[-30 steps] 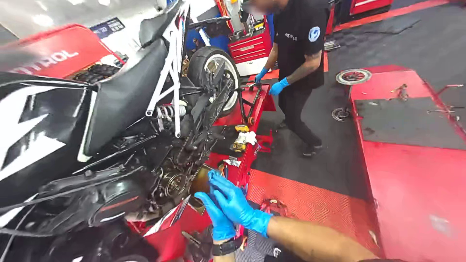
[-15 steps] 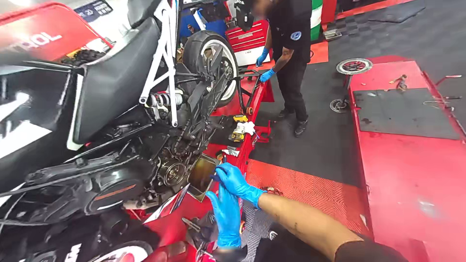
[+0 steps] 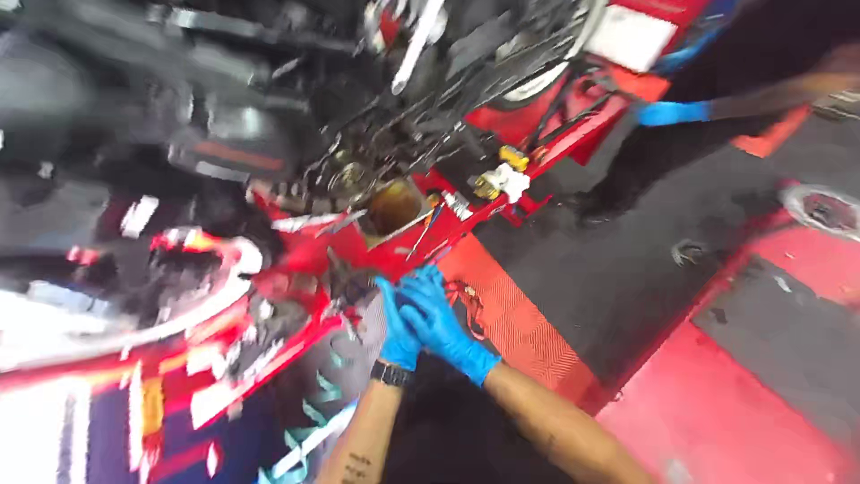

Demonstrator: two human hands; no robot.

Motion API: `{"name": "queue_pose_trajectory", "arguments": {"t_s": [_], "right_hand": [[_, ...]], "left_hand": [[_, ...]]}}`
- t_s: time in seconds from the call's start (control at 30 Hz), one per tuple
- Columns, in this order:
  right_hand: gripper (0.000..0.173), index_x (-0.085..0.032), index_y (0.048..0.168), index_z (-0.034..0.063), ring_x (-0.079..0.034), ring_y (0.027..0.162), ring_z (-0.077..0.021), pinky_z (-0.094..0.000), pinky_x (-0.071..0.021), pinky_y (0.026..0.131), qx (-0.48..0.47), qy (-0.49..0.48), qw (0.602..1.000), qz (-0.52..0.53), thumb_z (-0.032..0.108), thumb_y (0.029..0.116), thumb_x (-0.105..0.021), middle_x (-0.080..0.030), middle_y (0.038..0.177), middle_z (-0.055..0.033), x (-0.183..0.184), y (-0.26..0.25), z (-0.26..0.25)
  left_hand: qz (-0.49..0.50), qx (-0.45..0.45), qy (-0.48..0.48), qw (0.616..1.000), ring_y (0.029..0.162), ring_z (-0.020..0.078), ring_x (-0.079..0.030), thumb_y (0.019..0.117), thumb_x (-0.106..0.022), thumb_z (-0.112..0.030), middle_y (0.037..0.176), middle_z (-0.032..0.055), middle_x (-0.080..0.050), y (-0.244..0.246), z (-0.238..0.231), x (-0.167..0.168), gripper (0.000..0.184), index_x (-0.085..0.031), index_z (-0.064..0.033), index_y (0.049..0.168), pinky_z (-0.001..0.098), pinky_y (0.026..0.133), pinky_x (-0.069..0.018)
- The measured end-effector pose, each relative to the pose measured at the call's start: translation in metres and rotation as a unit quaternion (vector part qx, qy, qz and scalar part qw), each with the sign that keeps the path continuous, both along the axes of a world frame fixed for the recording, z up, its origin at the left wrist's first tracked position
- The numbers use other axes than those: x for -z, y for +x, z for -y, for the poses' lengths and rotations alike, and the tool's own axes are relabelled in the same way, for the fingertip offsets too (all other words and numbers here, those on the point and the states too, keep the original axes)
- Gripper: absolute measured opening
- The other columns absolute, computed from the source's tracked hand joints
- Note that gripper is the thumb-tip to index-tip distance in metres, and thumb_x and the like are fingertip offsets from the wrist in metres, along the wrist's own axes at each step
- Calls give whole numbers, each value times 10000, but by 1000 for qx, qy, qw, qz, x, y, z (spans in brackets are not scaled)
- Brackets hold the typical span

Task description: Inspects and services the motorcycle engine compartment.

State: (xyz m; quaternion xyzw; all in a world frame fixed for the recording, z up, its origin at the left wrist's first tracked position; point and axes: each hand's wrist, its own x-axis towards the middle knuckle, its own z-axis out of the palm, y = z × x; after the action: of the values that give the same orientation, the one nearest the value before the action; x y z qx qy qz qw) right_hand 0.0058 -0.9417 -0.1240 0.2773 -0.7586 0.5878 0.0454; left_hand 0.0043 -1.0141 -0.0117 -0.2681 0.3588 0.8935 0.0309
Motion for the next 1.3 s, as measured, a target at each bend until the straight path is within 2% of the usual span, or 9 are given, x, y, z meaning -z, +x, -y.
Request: {"name": "queue_pose_trajectory", "arguments": {"t_s": [0.07,0.2,0.33,0.47,0.53,0.63,0.9,1.1,1.3], "right_hand": [[359,-757,1176,91,-510,1391,-326,-597,-259,1228,-24,19,1000,1,307,1043,-501,-688,1322,-93,32,-4,0],[339,-753,1105,13,-685,1128,-249,-451,-525,1035,11,58,985,162,268,1042,-539,-733,1147,-144,80,-16,9],[439,-650,1224,-35,-704,914,-190,-406,-595,867,174,16,936,306,324,1088,-439,-715,1037,-146,128,-95,3],[536,-501,1481,78,-685,1037,-209,-443,-568,925,293,-15,914,281,413,1118,-291,-670,1251,-154,160,-209,1],[584,-375,1578,106,-568,1327,-271,-500,-453,1112,327,51,904,271,449,1109,-309,-534,1494,-167,170,-241,0],[453,-588,1388,27,-571,1293,-337,-516,-447,1103,339,110,897,263,318,1050,-506,-593,1382,-223,171,-242,9],[312,-716,1169,26,-681,1077,-300,-469,-532,979,210,160,925,275,236,1015,-544,-714,1132,-172,186,-184,91],[340,-723,1205,64,-529,1227,-521,-709,-415,948,141,280,927,207,286,950,-682,-605,1321,-263,203,-194,117],[247,-744,1135,37,-528,1189,-550,-735,-391,947,134,303,921,204,199,978,-643,-608,1277,-290,212,-194,117]], "left_hand": [[85,-46,-29,995,1158,166,-608,1055,2,-605,1296,129,-603,26,3,21,824,-425,-12,1437,343,967,-521],[92,39,-69,993,1464,236,-397,1001,48,-664,1605,198,-375,57,17,63,969,-243,59,1577,370,1208,-318],[-89,197,-87,972,1418,334,-486,929,-287,-827,1536,212,-489,76,54,109,1049,-466,41,1490,453,1180,-404],[-83,289,-222,927,1324,321,-578,1109,-350,-397,1430,204,-592,63,93,134,584,-579,77,1360,466,1142,-461],[-47,296,-258,918,1277,301,-614,1106,-371,-253,1376,191,-633,63,114,147,457,-623,74,1302,455,1118,-483],[6,311,-290,905,1225,266,-646,1085,-408,-135,1324,174,-666,64,148,155,369,-645,73,1277,432,1092,-505],[88,377,-415,823,1160,182,-686,1072,-522,-190,1230,107,-726,39,205,152,310,-715,7,1215,388,1069,-534],[86,395,-443,801,1118,164,-696,1081,-499,-183,1217,109,-723,6,225,135,316,-698,8,1235,365,1023,-557],[35,329,-562,758,1203,186,-660,1043,-552,-179,1261,136,-704,-29,239,115,315,-695,35,1226,378,1070,-526]]}}
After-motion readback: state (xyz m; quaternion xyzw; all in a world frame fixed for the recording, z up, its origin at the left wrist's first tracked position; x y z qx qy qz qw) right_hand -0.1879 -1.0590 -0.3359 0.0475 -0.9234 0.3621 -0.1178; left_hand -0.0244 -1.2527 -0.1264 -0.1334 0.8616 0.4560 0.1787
